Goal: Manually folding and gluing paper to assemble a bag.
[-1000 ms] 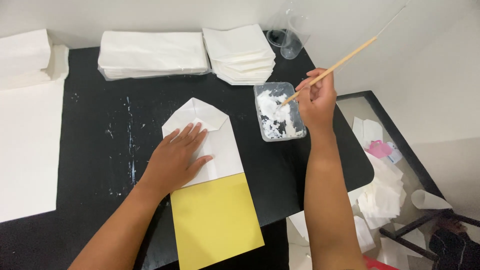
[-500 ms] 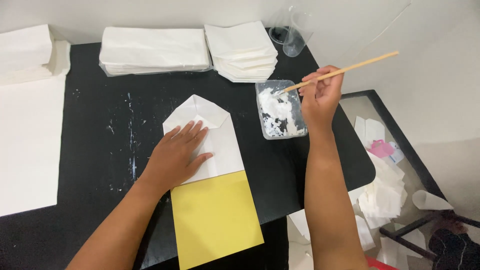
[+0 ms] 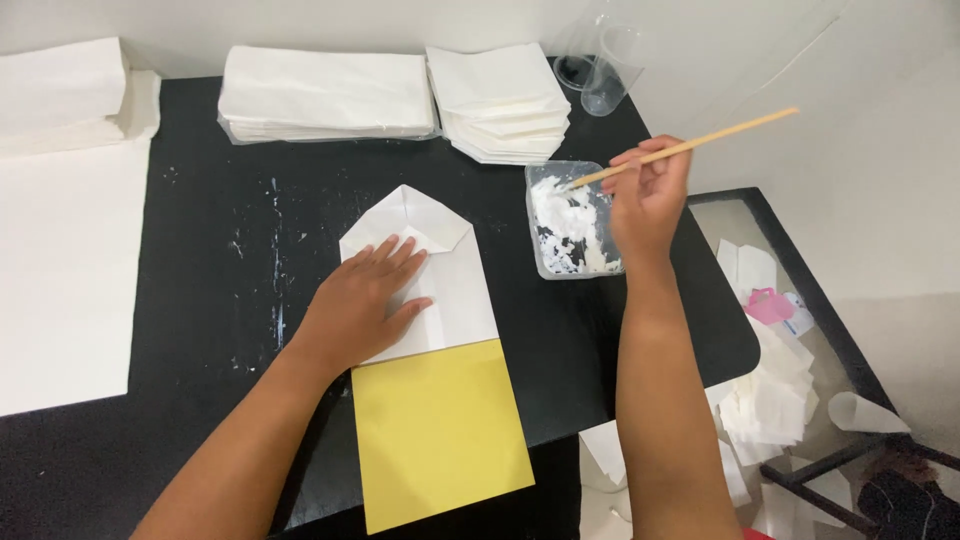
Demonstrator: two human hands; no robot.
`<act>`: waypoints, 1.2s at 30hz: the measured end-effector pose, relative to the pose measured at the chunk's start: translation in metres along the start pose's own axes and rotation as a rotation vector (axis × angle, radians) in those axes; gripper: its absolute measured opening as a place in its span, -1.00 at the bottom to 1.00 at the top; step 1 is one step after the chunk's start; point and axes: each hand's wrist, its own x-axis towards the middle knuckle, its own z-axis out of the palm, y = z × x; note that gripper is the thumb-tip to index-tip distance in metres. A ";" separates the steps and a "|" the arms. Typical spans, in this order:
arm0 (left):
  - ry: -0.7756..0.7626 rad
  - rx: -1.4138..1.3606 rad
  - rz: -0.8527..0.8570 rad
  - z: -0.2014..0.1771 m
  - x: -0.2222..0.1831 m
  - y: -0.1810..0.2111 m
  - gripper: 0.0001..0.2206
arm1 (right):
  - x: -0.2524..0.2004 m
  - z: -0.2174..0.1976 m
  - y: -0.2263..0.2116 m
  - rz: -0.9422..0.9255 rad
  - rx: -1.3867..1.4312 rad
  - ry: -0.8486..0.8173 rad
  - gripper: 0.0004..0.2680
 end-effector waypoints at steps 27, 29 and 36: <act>-0.077 0.206 -0.187 -0.009 -0.007 -0.016 -0.39 | -0.004 0.002 -0.001 0.452 0.514 0.179 -0.83; -0.089 0.288 -0.205 -0.010 -0.012 -0.007 -0.35 | -0.008 0.008 -0.011 0.453 0.496 0.149 -0.83; 0.036 0.208 -0.070 0.022 0.002 0.011 -0.29 | -0.014 0.025 -0.032 0.364 0.407 0.121 -0.85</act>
